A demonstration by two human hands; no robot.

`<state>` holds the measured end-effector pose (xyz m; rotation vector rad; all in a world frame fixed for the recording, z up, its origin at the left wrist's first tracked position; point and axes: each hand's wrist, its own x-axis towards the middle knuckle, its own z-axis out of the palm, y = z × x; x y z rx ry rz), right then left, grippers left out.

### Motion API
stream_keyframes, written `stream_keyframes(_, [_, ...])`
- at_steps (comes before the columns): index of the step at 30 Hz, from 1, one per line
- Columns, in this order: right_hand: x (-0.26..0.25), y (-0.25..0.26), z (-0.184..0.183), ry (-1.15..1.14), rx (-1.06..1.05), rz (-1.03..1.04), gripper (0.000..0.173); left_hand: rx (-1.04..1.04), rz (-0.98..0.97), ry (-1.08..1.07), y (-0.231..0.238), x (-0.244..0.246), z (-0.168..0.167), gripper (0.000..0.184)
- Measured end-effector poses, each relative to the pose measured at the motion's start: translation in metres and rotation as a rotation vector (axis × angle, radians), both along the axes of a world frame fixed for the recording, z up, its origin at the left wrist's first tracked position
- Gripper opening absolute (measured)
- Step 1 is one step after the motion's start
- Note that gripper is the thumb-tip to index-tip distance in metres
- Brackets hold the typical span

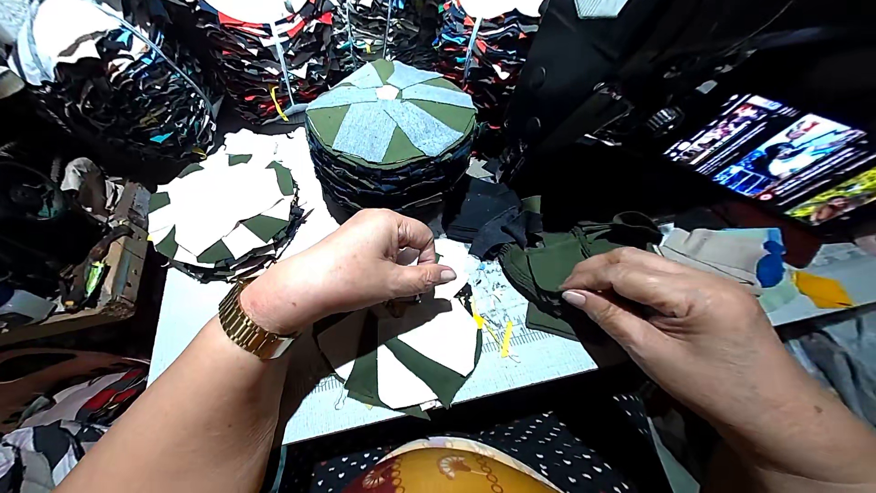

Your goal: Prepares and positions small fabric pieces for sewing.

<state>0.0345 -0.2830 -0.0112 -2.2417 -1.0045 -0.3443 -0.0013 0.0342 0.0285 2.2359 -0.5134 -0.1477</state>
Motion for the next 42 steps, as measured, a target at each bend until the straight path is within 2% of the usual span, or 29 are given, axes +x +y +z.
stream_keyframes(4, [0.0, 0.004, 0.005, -0.031, -0.008, -0.182, 0.023, -0.032, 0.007, -0.017, -0.002, 0.0, -0.002, 0.019])
stream_keyframes(8, [0.005, 0.008, 0.016, 0.008, 0.11, -0.269, 0.024, -0.112, 0.019, -0.037, -0.004, 0.001, -0.005, 0.011])
stream_keyframes(11, [0.004, 0.016, 0.026, 0.042, 0.257, -0.183, 0.021, -0.207, 0.045, -0.037, -0.008, 0.0, -0.004, 0.017])
stream_keyframes(13, [-0.002, 0.027, 0.031, 0.075, 0.365, -0.06, 0.016, -0.304, 0.033, -0.002, -0.012, -0.002, -0.002, 0.029])
stream_keyframes(16, [-0.016, 0.046, 0.037, 0.142, 0.45, 0.11, 0.017, -0.38, -0.053, 0.108, -0.015, -0.004, 0.001, 0.046])
stream_keyframes(19, [-0.026, 0.06, 0.032, 0.224, 0.48, 0.175, 0.017, -0.414, -0.096, 0.205, -0.014, -0.006, 0.006, 0.049])
stream_keyframes(21, [-0.03, 0.066, 0.021, 0.3, 0.487, 0.146, 0.016, -0.444, -0.108, 0.24, -0.011, -0.005, 0.005, 0.051])
stream_keyframes(25, [-0.036, 0.077, -0.002, 0.311, 0.42, 0.034, 0.012, -0.307, -0.113, 0.223, -0.007, -0.003, 0.002, 0.051])
stream_keyframes(28, [-0.037, 0.08, -0.012, 0.216, 0.269, -0.046, 0.013, -0.107, -0.053, 0.171, -0.014, -0.004, -0.001, 0.048])
stream_keyframes(33, [-0.037, 0.085, -0.015, 0.047, 0.028, -0.13, 0.014, 0.204, 0.032, 0.094, -0.024, -0.004, -0.004, 0.053])
stream_keyframes(37, [-0.042, 0.087, -0.013, -0.009, -0.046, -0.152, 0.017, 0.298, 0.07, 0.0, -0.024, -0.009, -0.003, 0.054])
stream_keyframes(39, [-0.043, 0.088, -0.013, -0.037, -0.005, -0.137, 0.012, 0.28, 0.087, -0.082, -0.021, -0.012, -0.001, 0.048])
stream_keyframes(42, [-0.039, 0.092, -0.019, -0.075, 0.06, -0.035, 0.013, 0.258, 0.033, -0.182, -0.015, -0.009, -0.011, 0.022])
